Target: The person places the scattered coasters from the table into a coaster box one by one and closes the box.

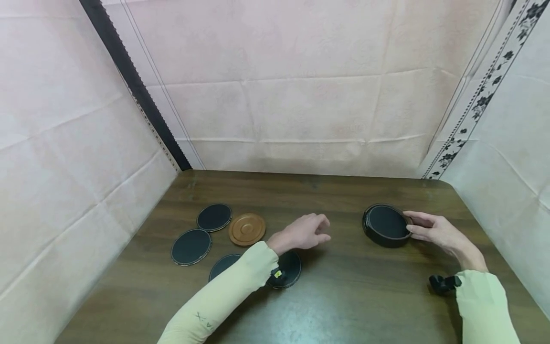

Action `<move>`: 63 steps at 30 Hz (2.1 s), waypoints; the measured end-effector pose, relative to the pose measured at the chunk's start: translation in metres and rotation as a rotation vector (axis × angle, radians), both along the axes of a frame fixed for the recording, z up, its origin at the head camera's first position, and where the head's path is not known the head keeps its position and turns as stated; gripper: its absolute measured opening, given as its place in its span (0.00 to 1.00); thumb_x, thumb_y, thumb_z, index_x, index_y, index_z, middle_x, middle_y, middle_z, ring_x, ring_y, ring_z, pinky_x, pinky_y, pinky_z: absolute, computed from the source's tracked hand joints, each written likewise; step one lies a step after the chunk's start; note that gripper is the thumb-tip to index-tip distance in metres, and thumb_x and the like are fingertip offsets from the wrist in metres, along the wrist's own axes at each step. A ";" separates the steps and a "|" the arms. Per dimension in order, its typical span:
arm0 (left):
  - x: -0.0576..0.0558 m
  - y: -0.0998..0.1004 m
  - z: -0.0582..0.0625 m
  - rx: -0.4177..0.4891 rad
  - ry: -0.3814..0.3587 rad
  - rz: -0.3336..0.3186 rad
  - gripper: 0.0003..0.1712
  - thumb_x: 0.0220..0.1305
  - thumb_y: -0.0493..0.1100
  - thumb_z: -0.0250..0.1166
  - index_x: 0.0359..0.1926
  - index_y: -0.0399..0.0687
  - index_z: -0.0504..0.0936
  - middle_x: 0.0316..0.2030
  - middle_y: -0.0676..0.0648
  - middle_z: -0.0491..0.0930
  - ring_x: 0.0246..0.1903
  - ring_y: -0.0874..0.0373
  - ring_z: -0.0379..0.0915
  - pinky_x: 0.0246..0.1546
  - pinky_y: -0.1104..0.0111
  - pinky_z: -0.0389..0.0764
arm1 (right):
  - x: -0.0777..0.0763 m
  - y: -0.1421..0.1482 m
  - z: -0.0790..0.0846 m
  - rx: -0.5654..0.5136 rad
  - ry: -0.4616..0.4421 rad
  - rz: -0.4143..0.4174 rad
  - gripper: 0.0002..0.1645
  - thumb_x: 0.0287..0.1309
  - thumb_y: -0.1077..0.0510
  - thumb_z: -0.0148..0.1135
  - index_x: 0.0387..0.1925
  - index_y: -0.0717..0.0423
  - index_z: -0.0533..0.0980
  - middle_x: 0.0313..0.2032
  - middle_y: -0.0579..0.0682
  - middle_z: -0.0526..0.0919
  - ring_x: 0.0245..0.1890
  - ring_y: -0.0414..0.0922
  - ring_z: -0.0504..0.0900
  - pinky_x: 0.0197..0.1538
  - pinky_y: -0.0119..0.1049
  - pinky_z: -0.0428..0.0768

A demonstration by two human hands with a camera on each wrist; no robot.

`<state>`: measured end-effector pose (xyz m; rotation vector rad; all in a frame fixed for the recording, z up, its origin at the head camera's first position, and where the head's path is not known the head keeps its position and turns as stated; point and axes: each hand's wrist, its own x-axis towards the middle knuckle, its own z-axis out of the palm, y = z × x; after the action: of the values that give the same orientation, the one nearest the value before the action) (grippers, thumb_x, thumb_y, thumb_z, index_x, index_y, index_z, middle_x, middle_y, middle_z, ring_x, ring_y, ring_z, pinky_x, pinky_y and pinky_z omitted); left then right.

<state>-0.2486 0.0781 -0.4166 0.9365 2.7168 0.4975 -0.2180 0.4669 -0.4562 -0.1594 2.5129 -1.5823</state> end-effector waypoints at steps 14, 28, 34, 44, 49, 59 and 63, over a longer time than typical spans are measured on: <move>0.025 -0.026 -0.001 -0.252 0.106 -0.154 0.21 0.66 0.59 0.63 0.55 0.59 0.75 0.51 0.52 0.74 0.48 0.57 0.67 0.47 0.68 0.74 | 0.000 0.000 0.005 0.005 -0.022 -0.003 0.39 0.66 0.58 0.61 0.71 0.68 0.57 0.48 0.17 0.73 0.46 0.28 0.82 0.46 0.32 0.84; 0.033 -0.046 -0.011 -0.326 0.128 -0.184 0.22 0.61 0.60 0.67 0.53 0.61 0.77 0.48 0.52 0.72 0.45 0.58 0.65 0.44 0.68 0.73 | -0.002 -0.002 0.000 0.002 0.005 0.000 0.38 0.66 0.58 0.61 0.70 0.69 0.58 0.49 0.20 0.75 0.46 0.29 0.83 0.45 0.32 0.84; 0.028 -0.056 -0.008 -0.346 0.102 -0.232 0.26 0.57 0.65 0.68 0.54 0.63 0.77 0.51 0.52 0.71 0.47 0.57 0.63 0.47 0.67 0.71 | -0.002 0.000 -0.001 0.001 0.006 0.004 0.37 0.65 0.59 0.61 0.70 0.68 0.58 0.49 0.20 0.75 0.45 0.29 0.83 0.45 0.31 0.84; 0.013 -0.062 -0.005 -0.339 -0.004 -0.294 0.19 0.56 0.58 0.72 0.45 0.61 0.78 0.44 0.55 0.71 0.45 0.59 0.60 0.45 0.70 0.69 | -0.003 0.001 -0.003 -0.008 0.005 -0.005 0.37 0.66 0.59 0.61 0.70 0.68 0.58 0.49 0.20 0.76 0.46 0.29 0.83 0.45 0.31 0.84; 0.004 -0.058 -0.007 -0.349 -0.032 -0.294 0.18 0.54 0.59 0.73 0.36 0.58 0.78 0.38 0.55 0.72 0.41 0.59 0.61 0.39 0.72 0.68 | -0.003 0.000 -0.002 -0.004 -0.010 -0.005 0.38 0.66 0.58 0.61 0.70 0.68 0.58 0.49 0.20 0.75 0.46 0.30 0.83 0.46 0.32 0.84; -0.002 -0.056 -0.003 -0.424 -0.090 -0.263 0.31 0.52 0.63 0.72 0.10 0.52 0.68 0.13 0.57 0.60 0.21 0.63 0.61 0.22 0.74 0.64 | -0.003 -0.001 0.000 0.033 -0.015 -0.018 0.40 0.66 0.56 0.62 0.70 0.69 0.57 0.48 0.18 0.73 0.46 0.28 0.82 0.46 0.31 0.84; 0.001 -0.056 0.000 -0.427 -0.112 -0.218 0.28 0.52 0.63 0.73 0.14 0.52 0.71 0.15 0.57 0.63 0.21 0.62 0.63 0.23 0.72 0.65 | -0.001 0.000 0.000 0.003 -0.010 -0.010 0.38 0.66 0.58 0.61 0.70 0.68 0.57 0.48 0.19 0.74 0.46 0.29 0.83 0.46 0.31 0.84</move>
<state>-0.2479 0.0218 -0.4168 1.0268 2.4361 -0.0708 -0.2187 0.4665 -0.4559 -0.1389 2.5119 -1.5795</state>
